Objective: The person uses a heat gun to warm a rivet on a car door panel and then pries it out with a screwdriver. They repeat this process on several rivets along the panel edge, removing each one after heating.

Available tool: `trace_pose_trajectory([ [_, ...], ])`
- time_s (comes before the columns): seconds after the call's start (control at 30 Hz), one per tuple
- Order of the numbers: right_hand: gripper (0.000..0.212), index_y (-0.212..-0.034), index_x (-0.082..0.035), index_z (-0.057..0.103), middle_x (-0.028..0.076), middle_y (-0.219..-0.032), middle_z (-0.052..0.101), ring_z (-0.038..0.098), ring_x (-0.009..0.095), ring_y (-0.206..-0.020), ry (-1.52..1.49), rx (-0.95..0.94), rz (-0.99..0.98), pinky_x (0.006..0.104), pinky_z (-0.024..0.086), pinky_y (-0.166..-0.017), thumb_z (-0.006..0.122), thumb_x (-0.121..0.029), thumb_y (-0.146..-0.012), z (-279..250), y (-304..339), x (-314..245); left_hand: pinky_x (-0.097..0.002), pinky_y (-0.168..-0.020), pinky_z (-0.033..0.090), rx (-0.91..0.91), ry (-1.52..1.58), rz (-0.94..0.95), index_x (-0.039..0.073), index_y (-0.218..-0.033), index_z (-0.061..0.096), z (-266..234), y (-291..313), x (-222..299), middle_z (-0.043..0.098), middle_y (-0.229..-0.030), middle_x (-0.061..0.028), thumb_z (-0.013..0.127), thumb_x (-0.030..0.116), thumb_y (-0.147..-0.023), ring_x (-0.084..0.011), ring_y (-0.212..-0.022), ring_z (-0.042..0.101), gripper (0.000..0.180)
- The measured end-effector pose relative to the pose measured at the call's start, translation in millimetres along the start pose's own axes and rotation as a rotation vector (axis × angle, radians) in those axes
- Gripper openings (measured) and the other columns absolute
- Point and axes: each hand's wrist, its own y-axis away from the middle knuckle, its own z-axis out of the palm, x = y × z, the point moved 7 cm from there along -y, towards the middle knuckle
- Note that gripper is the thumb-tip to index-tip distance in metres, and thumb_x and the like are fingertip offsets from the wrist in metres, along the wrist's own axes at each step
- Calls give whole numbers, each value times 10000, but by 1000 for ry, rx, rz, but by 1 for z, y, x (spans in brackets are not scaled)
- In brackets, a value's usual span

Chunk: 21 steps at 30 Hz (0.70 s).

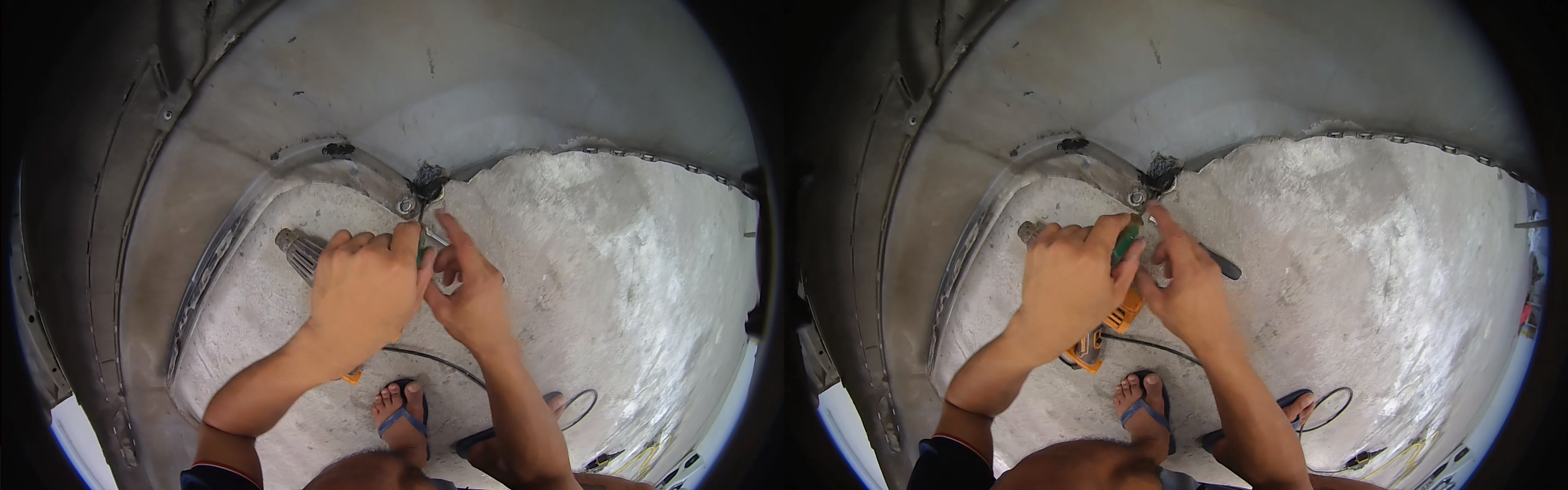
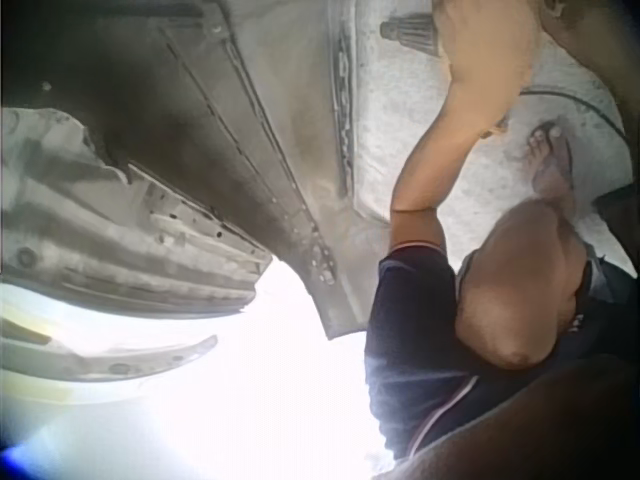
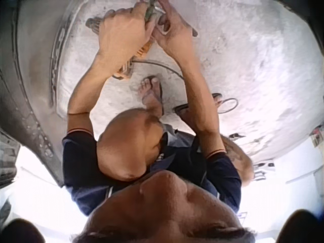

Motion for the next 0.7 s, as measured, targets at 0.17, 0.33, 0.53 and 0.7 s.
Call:
trace_pose_trajectory([
  [0.17, 499, -1296, -94, 708, 117, -933, 734, 700, 230, -714, -94, 92, -123, 347, 568, -656, 737, 9, -809, -1, -12, -13, -441, -781, 529, -59, 222, -172, -33, -1357, 522, 18, 13, 6, 693, -913, -206, 785, 266, -903, -373, -796, 682, 603],
  [0.33, 373, -1198, -75, 749, 107, -968, 763, 720, 190, -755, -71, 171, -69, 318, 579, -699, 836, -47, -837, -20, -3, 7, -393, -891, 495, 50, 724, -402, -43, -1494, 436, 31, 34, -4, 637, -1136, -118, 769, 322, -923, -245, -1000, 614, 754],
  [0.53, 353, -1213, -39, 744, 83, -995, 766, 700, 127, -843, -366, 219, 234, 266, 575, -742, 862, -103, -887, -37, -1, 35, -429, -1120, 371, 303, 1568, -1158, -20, -1579, 362, 95, 43, -64, 478, -1489, -165, 648, 393, -999, -246, -1272, 508, 767],
  [0.7, 421, -1344, -48, 695, 88, -1021, 766, 685, 126, -803, -317, -9, 487, 249, 564, -719, 783, -263, -993, -44, 4, 38, -461, -1270, 221, 282, 1662, -1250, 26, -1665, 217, 147, 33, -77, 278, -1701, -212, 642, 403, -1013, -346, -1545, 307, 865],
])
